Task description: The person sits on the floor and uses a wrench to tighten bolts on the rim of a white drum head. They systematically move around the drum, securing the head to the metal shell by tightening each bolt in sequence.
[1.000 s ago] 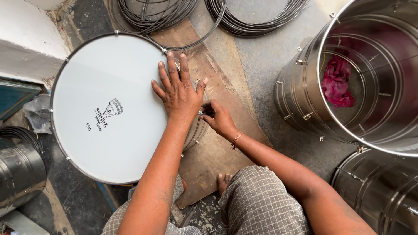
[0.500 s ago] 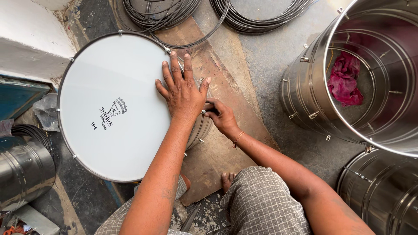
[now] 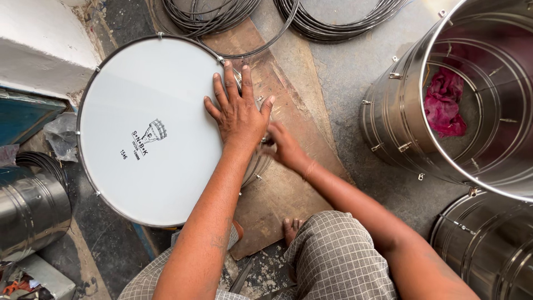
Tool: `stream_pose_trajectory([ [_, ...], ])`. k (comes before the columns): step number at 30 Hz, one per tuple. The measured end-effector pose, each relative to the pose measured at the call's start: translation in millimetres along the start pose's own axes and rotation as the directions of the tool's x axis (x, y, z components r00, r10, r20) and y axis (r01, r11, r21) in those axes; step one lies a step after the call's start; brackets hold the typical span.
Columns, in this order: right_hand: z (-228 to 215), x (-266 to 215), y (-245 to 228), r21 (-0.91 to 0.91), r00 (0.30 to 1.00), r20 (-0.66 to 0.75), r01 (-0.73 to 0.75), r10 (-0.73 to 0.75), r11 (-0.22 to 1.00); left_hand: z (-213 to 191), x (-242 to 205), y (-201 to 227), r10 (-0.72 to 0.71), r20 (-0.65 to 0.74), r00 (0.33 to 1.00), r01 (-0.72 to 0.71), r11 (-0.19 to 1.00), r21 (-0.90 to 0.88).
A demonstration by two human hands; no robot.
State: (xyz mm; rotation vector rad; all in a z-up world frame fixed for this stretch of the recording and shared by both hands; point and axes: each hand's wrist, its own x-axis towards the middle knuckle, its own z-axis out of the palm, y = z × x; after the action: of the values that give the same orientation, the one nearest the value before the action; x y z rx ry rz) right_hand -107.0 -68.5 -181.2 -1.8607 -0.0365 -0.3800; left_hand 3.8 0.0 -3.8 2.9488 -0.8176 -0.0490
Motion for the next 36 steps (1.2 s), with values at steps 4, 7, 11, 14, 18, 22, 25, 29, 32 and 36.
stream_pose_trajectory([
  [4,-36,27,20,-0.09,0.909,-0.293,-0.335,0.297,0.938,-3,-1,1,-0.014,0.022,1.0,0.014,1.0,-0.009],
  [7,-44,11,-7,-0.183,0.977,-0.207,-0.086,0.047,0.979,-6,0,2,0.012,0.001,1.0,-0.012,1.0,0.016],
  [11,-38,35,7,-0.321,0.976,-0.218,-0.102,0.031,0.942,-5,-5,2,-0.009,0.04,0.999,0.009,1.0,0.003],
  [14,-57,38,21,-0.173,0.909,-0.353,-0.296,0.221,0.939,-10,-1,5,-0.024,0.044,0.999,0.024,1.0,0.004],
  [18,-24,10,-5,-0.154,0.988,-0.041,-0.155,0.151,0.976,-12,4,6,-0.022,0.044,0.999,0.022,1.0,0.001],
  [22,-45,29,-6,-0.252,0.976,0.116,-0.15,0.184,0.956,-3,0,3,-0.019,0.051,0.999,0.018,1.0,0.024],
  [25,-47,33,-13,-0.285,0.971,0.207,-0.056,0.119,0.957,-4,0,4,-0.029,0.044,0.999,0.028,0.999,0.03],
  [29,-36,34,-10,-0.302,0.977,0.213,0.081,-0.016,0.95,-6,1,4,-0.016,0.051,0.999,0.015,0.999,0.031],
  [32,-30,23,-8,-0.343,0.977,0.212,0.045,0.031,0.938,-4,-1,4,-0.022,0.069,0.997,0.02,0.999,0.03],
  [36,-36,20,-32,-0.204,0.985,0.153,-0.041,0.073,0.978,-6,2,4,-0.023,0.066,0.998,0.021,0.999,0.031],
])
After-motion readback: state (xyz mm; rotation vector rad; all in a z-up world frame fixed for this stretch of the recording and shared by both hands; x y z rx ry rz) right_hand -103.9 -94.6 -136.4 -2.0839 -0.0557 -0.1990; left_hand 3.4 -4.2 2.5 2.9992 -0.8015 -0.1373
